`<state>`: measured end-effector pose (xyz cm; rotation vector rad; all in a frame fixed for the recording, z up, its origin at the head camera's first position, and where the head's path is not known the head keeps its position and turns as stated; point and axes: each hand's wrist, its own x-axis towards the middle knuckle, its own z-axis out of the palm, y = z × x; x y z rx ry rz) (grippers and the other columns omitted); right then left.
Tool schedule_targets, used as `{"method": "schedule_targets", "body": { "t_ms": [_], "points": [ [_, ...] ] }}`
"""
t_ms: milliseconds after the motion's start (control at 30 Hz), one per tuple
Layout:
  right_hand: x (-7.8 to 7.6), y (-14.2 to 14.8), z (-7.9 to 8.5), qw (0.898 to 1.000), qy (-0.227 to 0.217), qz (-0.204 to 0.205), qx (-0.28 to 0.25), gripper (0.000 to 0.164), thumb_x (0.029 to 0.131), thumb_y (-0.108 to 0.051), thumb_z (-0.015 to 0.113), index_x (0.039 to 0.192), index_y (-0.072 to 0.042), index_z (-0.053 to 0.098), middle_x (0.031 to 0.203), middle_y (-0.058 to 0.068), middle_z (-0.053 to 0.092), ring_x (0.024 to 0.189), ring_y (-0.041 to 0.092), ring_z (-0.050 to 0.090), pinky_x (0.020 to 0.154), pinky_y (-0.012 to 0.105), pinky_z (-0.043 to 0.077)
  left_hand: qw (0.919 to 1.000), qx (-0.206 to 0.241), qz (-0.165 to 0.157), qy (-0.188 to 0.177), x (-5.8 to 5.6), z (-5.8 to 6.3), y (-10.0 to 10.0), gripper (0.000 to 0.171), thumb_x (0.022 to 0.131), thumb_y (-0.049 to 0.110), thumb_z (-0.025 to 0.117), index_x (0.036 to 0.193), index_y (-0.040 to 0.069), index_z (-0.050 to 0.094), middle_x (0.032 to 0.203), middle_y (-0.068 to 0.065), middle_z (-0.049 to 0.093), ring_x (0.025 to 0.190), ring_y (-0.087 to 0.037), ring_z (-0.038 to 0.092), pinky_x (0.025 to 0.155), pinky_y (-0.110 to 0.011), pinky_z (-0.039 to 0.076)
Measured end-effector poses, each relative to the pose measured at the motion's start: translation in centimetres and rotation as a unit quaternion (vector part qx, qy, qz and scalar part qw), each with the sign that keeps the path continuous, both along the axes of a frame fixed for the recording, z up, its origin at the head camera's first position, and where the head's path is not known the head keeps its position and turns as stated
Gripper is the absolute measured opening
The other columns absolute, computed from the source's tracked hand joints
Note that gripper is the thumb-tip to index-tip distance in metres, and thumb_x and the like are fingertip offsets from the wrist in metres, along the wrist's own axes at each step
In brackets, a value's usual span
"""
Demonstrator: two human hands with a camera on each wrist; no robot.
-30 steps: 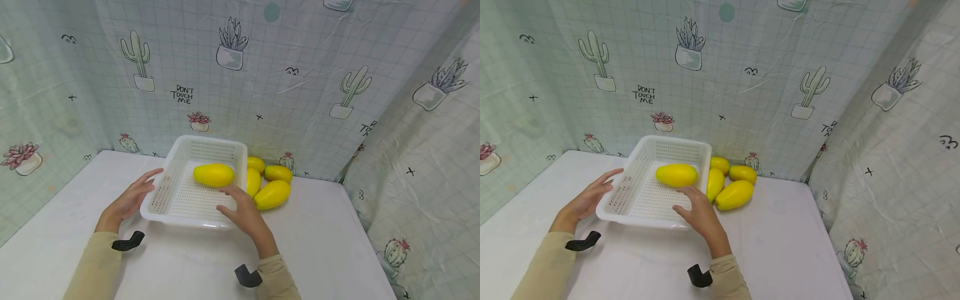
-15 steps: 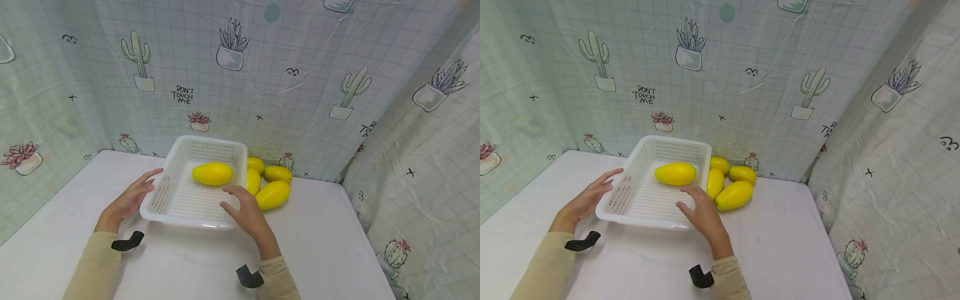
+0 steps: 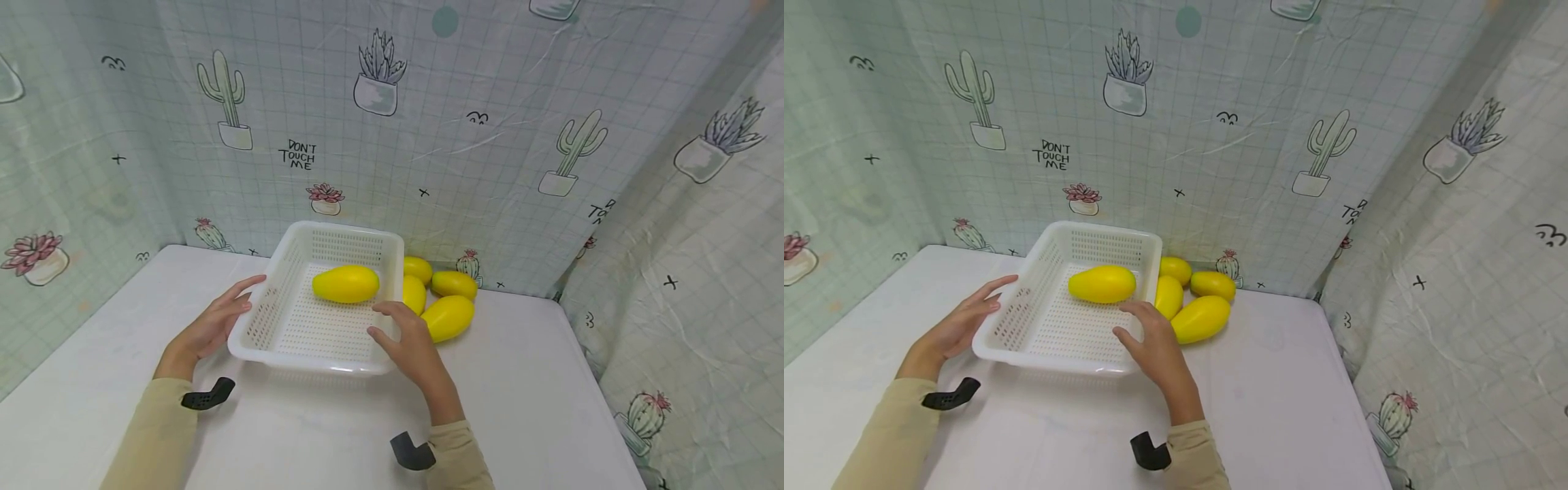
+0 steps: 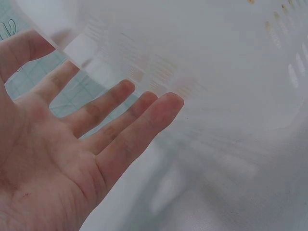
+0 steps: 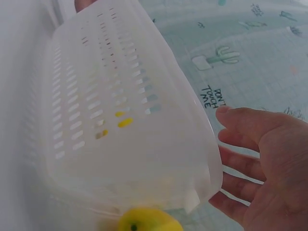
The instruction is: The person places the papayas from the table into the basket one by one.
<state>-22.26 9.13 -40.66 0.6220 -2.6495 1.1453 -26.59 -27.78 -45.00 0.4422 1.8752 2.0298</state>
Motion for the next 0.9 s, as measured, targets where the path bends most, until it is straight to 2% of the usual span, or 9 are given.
{"method": "schedule_targets", "body": {
  "t_ms": [233, 367, 600, 767, 900],
  "points": [
    [0.0, 0.4, 0.1, 1.0, 0.005, -0.013, 0.003, 0.038, 0.084, -0.034, 0.063, 0.119, -0.021, 0.057, 0.119, -0.009, 0.058, 0.111, 0.009, 0.053, 0.096, 0.031, 0.044, 0.9998, 0.004, 0.015, -0.011, -0.5, -0.9, -0.3, 0.052, 0.099, 0.014, 0.031, 0.146, 0.027, 0.015, 0.148, -0.004, 0.024, 0.119, -0.008, 0.05, 0.088, -0.032, 0.047],
    [0.0, 0.7, 0.1, 1.0, 0.003, -0.021, 0.005, 0.037, 0.084, -0.034, 0.064, 0.118, -0.021, 0.057, 0.118, -0.009, 0.059, 0.11, 0.009, 0.054, 0.096, 0.032, 0.045, 0.9999, 0.007, 0.011, -0.008, -0.7, -1.3, -0.4, 0.052, 0.099, 0.015, 0.032, 0.146, 0.027, 0.014, 0.147, -0.004, 0.025, 0.118, -0.009, 0.051, 0.088, -0.033, 0.047],
    [-0.1, 1.2, -0.1, 1.0, -0.01, -0.027, -0.006, 0.036, 0.084, -0.034, 0.064, 0.118, -0.025, 0.056, 0.118, -0.009, 0.058, 0.11, 0.012, 0.054, 0.096, 0.032, 0.045, 0.9999, 0.011, 0.004, -0.004, -0.7, -1.2, -0.5, 0.052, 0.099, 0.015, 0.031, 0.147, 0.026, 0.013, 0.147, -0.005, 0.026, 0.118, -0.009, 0.051, 0.087, -0.034, 0.048],
    [-0.3, 1.8, -0.3, 1.0, -0.002, -0.026, -0.004, 0.037, 0.085, -0.037, 0.062, 0.119, -0.024, 0.056, 0.119, -0.007, 0.057, 0.111, 0.017, 0.055, 0.095, 0.034, 0.045, 0.9999, 0.013, 0.004, -0.007, -0.7, -1.3, -0.5, 0.052, 0.099, 0.015, 0.031, 0.147, 0.026, 0.013, 0.146, -0.004, 0.026, 0.118, -0.009, 0.051, 0.087, -0.034, 0.048],
    [-0.4, 2.3, -0.4, 0.999, 0.011, -0.029, -0.008, 0.037, 0.085, -0.034, 0.063, 0.118, -0.02, 0.057, 0.118, -0.008, 0.058, 0.11, 0.014, 0.054, 0.095, 0.034, 0.045, 0.9998, 0.018, 0.001, -0.006, -0.8, -1.4, -0.5, 0.052, 0.099, 0.014, 0.03, 0.147, 0.026, 0.013, 0.146, -0.004, 0.026, 0.117, -0.009, 0.051, 0.087, -0.034, 0.048]
  ]
}}
